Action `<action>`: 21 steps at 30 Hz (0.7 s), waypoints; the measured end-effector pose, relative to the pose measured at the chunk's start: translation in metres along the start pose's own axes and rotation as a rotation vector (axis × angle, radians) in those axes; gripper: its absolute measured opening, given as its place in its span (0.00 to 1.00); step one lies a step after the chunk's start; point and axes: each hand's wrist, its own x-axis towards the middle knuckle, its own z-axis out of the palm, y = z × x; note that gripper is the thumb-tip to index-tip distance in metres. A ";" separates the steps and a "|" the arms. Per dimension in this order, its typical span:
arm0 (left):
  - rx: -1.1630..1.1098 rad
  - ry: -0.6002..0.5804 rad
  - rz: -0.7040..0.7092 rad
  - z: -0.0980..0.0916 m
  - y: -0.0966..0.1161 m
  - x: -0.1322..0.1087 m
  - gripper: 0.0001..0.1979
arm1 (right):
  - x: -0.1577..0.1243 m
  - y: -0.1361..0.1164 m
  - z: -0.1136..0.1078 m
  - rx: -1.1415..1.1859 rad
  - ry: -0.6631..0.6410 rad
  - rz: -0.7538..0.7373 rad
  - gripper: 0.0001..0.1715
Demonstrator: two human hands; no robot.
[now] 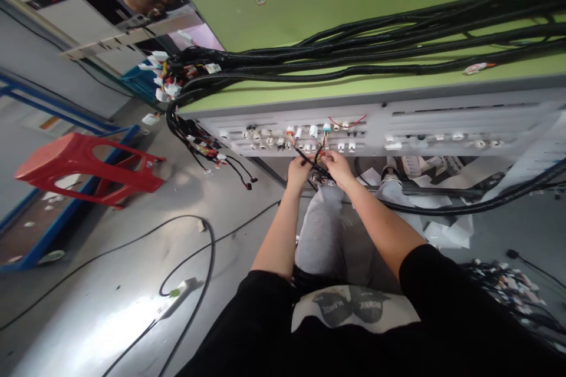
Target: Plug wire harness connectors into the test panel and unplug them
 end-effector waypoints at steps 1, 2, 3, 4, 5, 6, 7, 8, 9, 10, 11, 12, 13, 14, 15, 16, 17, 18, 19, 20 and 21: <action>-0.040 0.057 -0.006 0.002 0.000 -0.005 0.10 | -0.001 -0.002 0.001 0.065 0.003 0.068 0.10; -0.088 0.091 -0.027 0.004 0.001 -0.009 0.10 | -0.002 -0.005 0.001 0.130 0.000 0.131 0.09; -0.142 0.103 -0.067 0.005 0.002 -0.012 0.11 | -0.003 -0.007 0.001 0.189 0.000 0.186 0.08; -0.197 0.099 -0.121 0.007 0.003 -0.014 0.11 | -0.003 -0.010 0.001 0.242 0.012 0.225 0.07; -0.249 0.088 -0.179 0.007 0.005 -0.015 0.12 | -0.003 -0.012 0.002 0.286 0.034 0.251 0.05; -0.293 0.076 -0.232 0.008 0.007 -0.016 0.13 | -0.004 -0.014 0.002 0.323 0.066 0.265 0.04; -0.328 0.066 -0.274 0.009 0.009 -0.016 0.13 | -0.004 -0.016 0.002 0.357 0.102 0.275 0.03; -0.354 0.057 -0.299 0.009 0.010 -0.015 0.14 | -0.004 -0.017 0.003 0.389 0.136 0.282 0.04; -0.370 0.049 -0.309 0.010 0.011 -0.014 0.14 | -0.004 -0.018 0.004 0.419 0.162 0.286 0.05; -0.376 0.040 -0.309 0.010 0.012 -0.013 0.14 | -0.004 -0.018 0.005 0.445 0.182 0.290 0.05; -0.377 0.030 -0.306 0.011 0.012 -0.012 0.14 | -0.004 -0.019 0.005 0.467 0.200 0.296 0.05; -0.375 0.018 -0.304 0.011 0.012 -0.011 0.14 | -0.004 -0.019 0.006 0.485 0.214 0.302 0.05; -0.375 0.007 -0.301 0.012 0.012 -0.010 0.14 | -0.004 -0.019 0.006 0.500 0.225 0.310 0.05; -0.378 0.000 -0.300 0.012 0.012 -0.009 0.14 | -0.004 -0.020 0.006 0.511 0.234 0.318 0.05; -0.385 -0.005 -0.301 0.013 0.013 -0.009 0.14 | -0.004 -0.020 0.006 0.521 0.241 0.328 0.05; -0.397 -0.011 -0.304 0.013 0.014 -0.009 0.14 | -0.004 -0.020 0.006 0.531 0.244 0.335 0.04; -0.412 -0.019 -0.308 0.014 0.015 -0.009 0.14 | -0.004 -0.021 0.005 0.540 0.247 0.341 0.04; -0.428 -0.024 -0.314 0.014 0.016 -0.010 0.14 | -0.004 -0.021 0.005 0.550 0.249 0.346 0.03; -0.441 -0.026 -0.319 0.014 0.017 -0.010 0.14 | -0.005 -0.021 0.005 0.560 0.251 0.350 0.03; -0.447 -0.024 -0.324 0.014 0.017 -0.010 0.14 | -0.005 -0.022 0.004 0.573 0.252 0.352 0.03; -0.444 -0.016 -0.328 0.015 0.018 -0.011 0.13 | -0.005 -0.022 0.004 0.585 0.252 0.350 0.03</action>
